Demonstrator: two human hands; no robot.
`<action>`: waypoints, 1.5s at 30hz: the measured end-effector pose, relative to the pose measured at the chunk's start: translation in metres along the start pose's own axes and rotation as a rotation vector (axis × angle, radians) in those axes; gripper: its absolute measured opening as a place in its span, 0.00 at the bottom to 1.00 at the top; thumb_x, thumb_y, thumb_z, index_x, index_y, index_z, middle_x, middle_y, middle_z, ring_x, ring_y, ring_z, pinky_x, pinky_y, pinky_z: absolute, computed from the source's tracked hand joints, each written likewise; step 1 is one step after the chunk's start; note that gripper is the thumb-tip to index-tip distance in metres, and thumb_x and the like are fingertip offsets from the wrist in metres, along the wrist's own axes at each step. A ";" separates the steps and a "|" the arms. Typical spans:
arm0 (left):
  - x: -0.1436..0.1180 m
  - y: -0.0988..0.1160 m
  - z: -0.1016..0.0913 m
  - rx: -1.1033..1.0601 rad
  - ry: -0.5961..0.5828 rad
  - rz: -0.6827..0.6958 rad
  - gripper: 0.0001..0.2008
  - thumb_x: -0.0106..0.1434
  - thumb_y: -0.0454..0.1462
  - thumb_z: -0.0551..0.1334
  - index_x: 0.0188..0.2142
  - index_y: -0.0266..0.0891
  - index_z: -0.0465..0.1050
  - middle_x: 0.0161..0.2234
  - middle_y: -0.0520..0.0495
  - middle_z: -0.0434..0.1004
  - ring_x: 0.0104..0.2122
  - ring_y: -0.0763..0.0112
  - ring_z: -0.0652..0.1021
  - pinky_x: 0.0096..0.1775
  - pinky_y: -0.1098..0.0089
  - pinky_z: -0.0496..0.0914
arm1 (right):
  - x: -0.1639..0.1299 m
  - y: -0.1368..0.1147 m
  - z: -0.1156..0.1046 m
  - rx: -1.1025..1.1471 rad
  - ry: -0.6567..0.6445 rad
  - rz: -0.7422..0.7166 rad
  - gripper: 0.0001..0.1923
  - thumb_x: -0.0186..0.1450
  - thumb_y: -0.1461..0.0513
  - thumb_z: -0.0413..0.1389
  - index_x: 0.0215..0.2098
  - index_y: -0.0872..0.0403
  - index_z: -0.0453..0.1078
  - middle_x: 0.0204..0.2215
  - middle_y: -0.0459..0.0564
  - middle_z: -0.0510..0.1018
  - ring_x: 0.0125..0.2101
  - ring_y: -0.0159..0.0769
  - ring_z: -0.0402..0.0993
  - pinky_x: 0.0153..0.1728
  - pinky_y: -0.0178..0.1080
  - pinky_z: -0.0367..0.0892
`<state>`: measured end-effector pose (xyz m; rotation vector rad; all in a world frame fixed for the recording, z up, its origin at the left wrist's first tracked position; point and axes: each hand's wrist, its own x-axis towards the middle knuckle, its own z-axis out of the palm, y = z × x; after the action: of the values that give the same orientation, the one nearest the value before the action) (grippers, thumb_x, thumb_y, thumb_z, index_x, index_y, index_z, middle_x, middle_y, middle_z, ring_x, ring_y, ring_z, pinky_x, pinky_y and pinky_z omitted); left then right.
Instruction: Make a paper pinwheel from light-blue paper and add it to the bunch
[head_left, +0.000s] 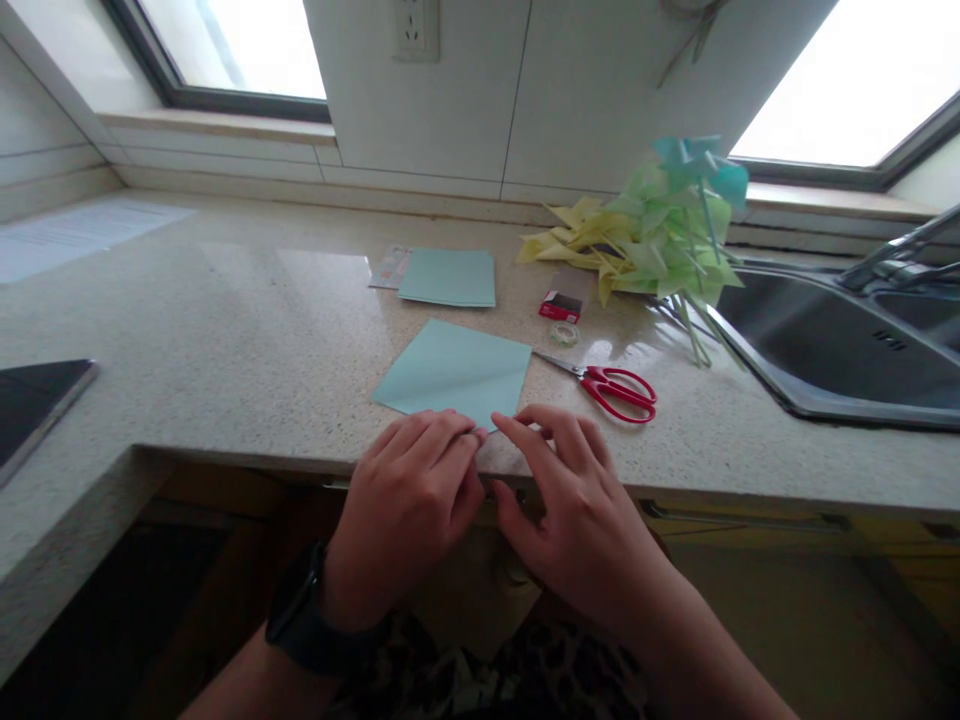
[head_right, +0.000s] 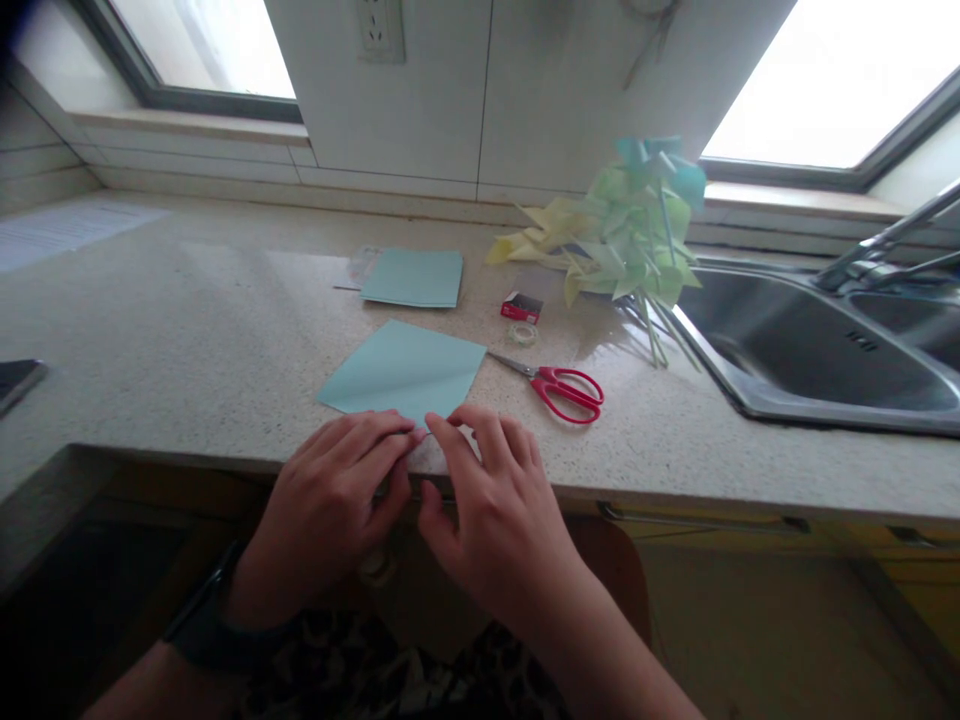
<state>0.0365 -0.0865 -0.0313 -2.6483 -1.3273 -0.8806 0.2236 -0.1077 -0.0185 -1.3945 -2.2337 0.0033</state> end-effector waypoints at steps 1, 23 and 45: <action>0.000 0.000 0.000 -0.001 -0.003 -0.004 0.12 0.68 0.31 0.58 0.49 0.34 0.76 0.48 0.41 0.80 0.48 0.54 0.77 0.51 0.50 0.73 | -0.002 0.002 -0.001 -0.014 0.009 -0.036 0.23 0.68 0.63 0.55 0.61 0.57 0.68 0.54 0.58 0.73 0.53 0.49 0.67 0.56 0.53 0.63; 0.000 -0.018 -0.010 0.066 -0.115 0.111 0.18 0.70 0.34 0.57 0.58 0.37 0.73 0.56 0.40 0.78 0.54 0.54 0.77 0.55 0.51 0.74 | 0.014 0.028 -0.014 0.010 -0.247 -0.193 0.30 0.65 0.58 0.58 0.64 0.56 0.64 0.60 0.56 0.71 0.59 0.51 0.66 0.62 0.53 0.64; 0.002 -0.017 -0.012 0.108 -0.160 0.105 0.20 0.71 0.35 0.55 0.61 0.32 0.69 0.56 0.36 0.75 0.52 0.52 0.77 0.53 0.51 0.73 | 0.024 0.025 -0.016 -0.041 -0.263 -0.200 0.32 0.65 0.58 0.58 0.66 0.57 0.63 0.61 0.55 0.71 0.53 0.51 0.66 0.56 0.55 0.64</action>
<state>0.0189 -0.0779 -0.0236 -2.7231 -1.2134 -0.5795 0.2430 -0.0793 -0.0013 -1.2458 -2.5965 0.0767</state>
